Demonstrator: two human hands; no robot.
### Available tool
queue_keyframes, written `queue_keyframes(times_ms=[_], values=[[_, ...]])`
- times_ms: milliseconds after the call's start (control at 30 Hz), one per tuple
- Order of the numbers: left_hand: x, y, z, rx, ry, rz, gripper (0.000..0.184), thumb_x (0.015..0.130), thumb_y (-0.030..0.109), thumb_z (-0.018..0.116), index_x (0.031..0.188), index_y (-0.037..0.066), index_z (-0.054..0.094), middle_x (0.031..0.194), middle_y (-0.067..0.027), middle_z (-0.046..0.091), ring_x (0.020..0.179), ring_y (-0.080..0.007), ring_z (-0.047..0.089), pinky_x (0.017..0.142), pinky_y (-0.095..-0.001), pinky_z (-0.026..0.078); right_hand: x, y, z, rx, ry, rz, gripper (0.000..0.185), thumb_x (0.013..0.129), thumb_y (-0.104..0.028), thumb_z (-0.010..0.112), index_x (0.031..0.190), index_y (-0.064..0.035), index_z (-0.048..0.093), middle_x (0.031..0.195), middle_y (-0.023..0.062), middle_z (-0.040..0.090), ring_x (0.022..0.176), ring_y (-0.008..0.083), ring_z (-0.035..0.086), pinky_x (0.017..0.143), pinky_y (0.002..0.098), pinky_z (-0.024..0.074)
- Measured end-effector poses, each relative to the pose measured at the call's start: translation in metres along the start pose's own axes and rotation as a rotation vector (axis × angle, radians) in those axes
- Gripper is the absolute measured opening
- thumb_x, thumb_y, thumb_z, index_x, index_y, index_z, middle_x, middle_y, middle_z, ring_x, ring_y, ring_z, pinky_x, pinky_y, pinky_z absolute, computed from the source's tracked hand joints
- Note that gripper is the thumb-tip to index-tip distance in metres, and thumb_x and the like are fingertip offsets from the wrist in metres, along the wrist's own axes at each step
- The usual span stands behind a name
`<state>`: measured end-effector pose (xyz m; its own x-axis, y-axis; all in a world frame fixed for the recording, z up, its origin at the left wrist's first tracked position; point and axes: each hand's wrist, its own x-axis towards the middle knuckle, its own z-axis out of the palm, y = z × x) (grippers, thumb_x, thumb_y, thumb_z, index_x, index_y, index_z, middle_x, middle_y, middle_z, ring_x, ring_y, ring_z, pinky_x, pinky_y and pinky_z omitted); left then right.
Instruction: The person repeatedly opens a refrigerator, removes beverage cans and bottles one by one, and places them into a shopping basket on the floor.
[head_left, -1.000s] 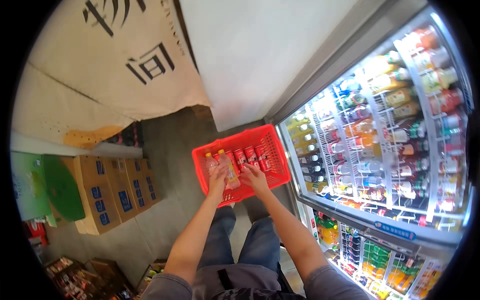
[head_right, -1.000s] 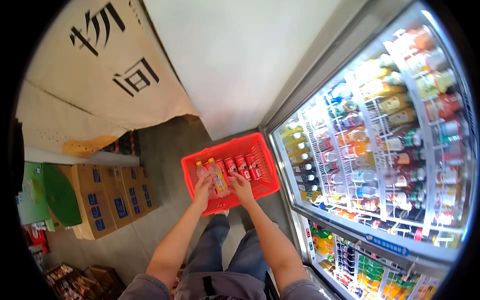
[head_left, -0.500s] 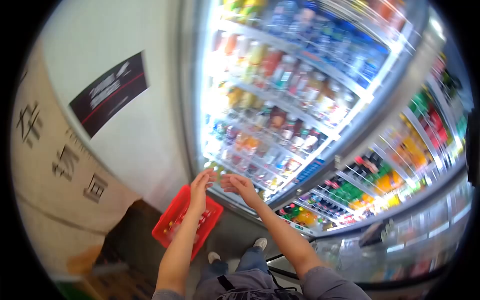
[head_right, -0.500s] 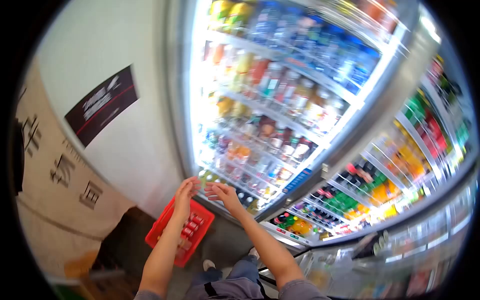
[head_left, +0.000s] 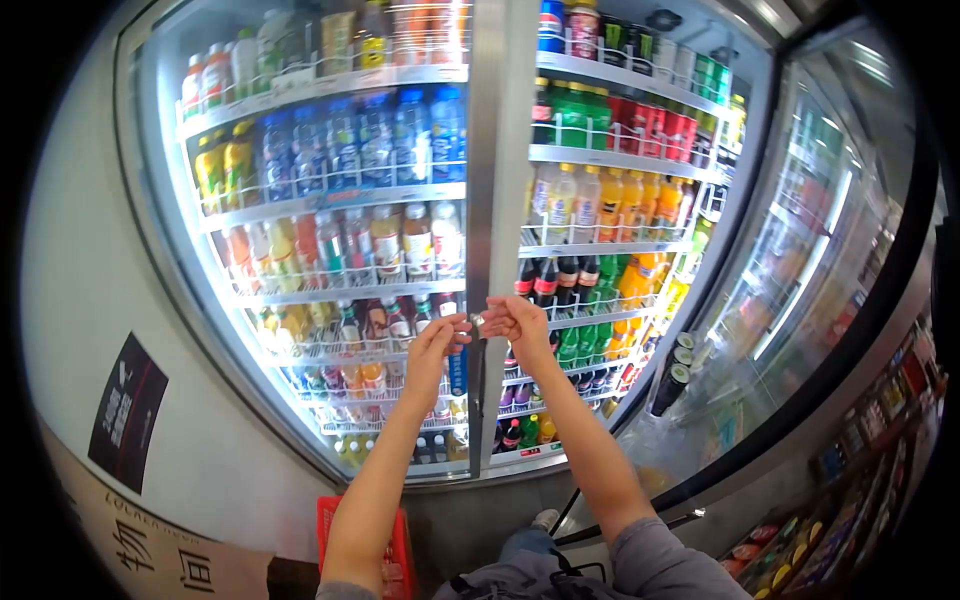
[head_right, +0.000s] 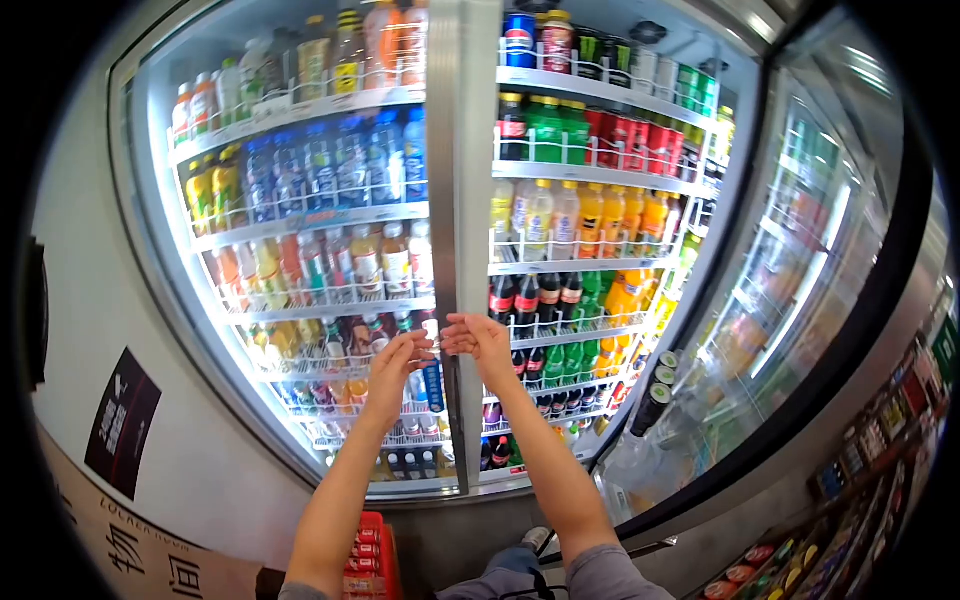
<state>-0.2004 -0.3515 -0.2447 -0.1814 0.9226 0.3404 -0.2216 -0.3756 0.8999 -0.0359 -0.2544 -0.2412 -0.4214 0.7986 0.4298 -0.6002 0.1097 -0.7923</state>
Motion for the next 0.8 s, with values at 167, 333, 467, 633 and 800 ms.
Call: queue_keyframes(times_ms=[167,333,467,633,800], values=[[0.047,-0.003,0.069,-0.035,-0.144,0.007,0.032,0.102,0.019,0.047,0.128,0.003,0.057,0.116,-0.008,0.064,0.101,-0.0142,0.061,0.087,-0.0281,0.047,0.022,-0.063,-0.061,-0.137,0.209,-0.123,0.043,0.099,-0.032,0.056,0.117,0.0064,0.06,0.092,0.0158,0.07,0.076,0.0192,0.07,0.068,0.0269,0.0581],[0.089,-0.025,0.125,-0.064,-0.195,0.034,0.036,0.102,0.02,0.049,0.133,0.003,0.053,0.125,-0.0103,0.061,0.11,-0.0156,0.059,0.092,-0.029,0.047,0.034,-0.105,-0.107,-0.211,0.236,-0.113,0.042,0.098,-0.029,0.057,0.126,0.0021,0.056,0.101,0.0151,0.068,0.082,0.0186,0.069,0.069,0.0285,0.0586],[0.126,-0.046,0.162,-0.058,-0.186,-0.003,0.04,0.102,0.021,0.049,0.137,0.002,0.048,0.128,-0.0111,0.059,0.111,-0.0157,0.058,0.095,-0.0284,0.046,0.036,-0.12,-0.127,-0.129,0.282,-0.071,0.043,0.098,-0.027,0.057,0.131,0.0015,0.053,0.107,0.015,0.066,0.089,0.0203,0.068,0.075,0.0317,0.0591],[0.18,-0.077,0.175,-0.073,-0.163,0.01,0.038,0.101,0.017,0.049,0.136,0.002,0.05,0.129,-0.0098,0.059,0.111,-0.0167,0.058,0.095,-0.0288,0.047,0.016,-0.139,-0.168,-0.23,0.328,-0.04,0.042,0.099,-0.022,0.055,0.133,0.0022,0.051,0.11,0.0153,0.066,0.096,0.0226,0.068,0.081,0.0331,0.0575],[0.214,-0.079,0.184,-0.076,-0.134,0.01,0.039,0.101,0.016,0.048,0.137,0.003,0.049,0.131,-0.0102,0.057,0.115,-0.02,0.057,0.098,-0.0325,0.045,0.015,-0.154,-0.211,-0.277,0.352,-0.021,0.043,0.098,-0.022,0.057,0.132,0.0041,0.051,0.112,0.0167,0.065,0.096,0.0229,0.068,0.083,0.0327,0.0571]])
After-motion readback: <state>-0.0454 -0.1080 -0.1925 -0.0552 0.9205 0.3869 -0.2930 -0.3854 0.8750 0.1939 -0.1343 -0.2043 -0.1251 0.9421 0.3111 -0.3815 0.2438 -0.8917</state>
